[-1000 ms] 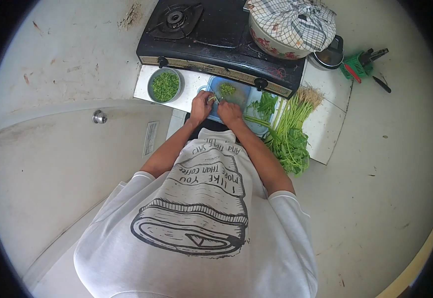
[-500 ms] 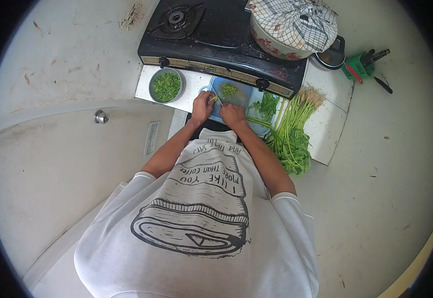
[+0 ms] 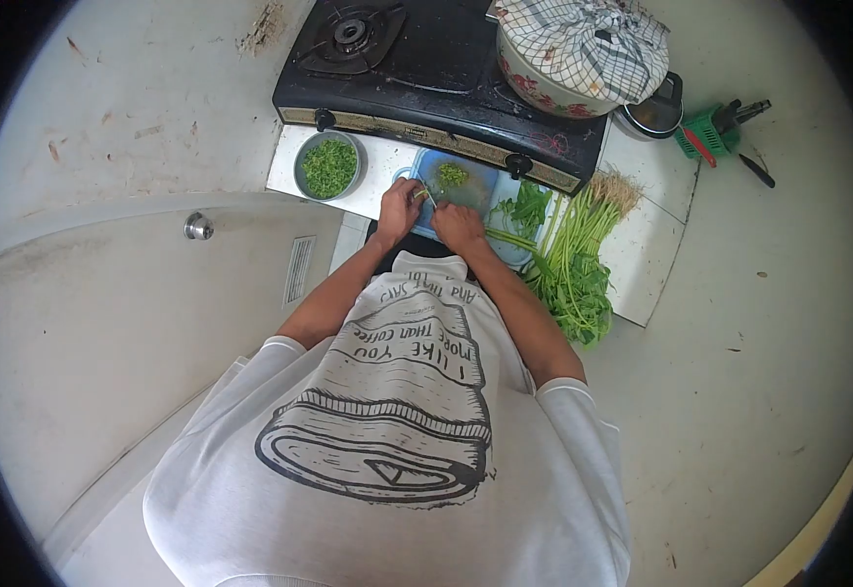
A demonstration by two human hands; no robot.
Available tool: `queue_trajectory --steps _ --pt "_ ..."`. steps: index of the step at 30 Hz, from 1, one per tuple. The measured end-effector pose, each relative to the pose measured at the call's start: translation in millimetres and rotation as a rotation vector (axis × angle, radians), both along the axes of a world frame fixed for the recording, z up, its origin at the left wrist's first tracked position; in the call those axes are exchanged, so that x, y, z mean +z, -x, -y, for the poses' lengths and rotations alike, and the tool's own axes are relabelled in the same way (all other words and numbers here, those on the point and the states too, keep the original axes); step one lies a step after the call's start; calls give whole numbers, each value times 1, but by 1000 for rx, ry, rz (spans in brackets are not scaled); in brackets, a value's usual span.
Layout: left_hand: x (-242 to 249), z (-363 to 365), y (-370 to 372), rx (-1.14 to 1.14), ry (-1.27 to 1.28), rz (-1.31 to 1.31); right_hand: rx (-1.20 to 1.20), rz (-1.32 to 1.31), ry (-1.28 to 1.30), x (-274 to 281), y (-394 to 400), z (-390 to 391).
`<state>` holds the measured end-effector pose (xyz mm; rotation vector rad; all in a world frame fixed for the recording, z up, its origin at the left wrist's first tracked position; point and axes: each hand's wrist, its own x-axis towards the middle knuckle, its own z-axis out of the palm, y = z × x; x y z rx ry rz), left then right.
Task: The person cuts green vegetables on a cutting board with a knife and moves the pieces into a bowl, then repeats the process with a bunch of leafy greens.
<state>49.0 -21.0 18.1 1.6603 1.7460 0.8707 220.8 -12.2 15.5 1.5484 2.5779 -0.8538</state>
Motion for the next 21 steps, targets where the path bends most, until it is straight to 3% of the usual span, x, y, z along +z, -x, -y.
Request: queue_trajectory --steps 21 --pt "-3 4 2 -15 -10 43 10 40 -32 -6 6 -1"
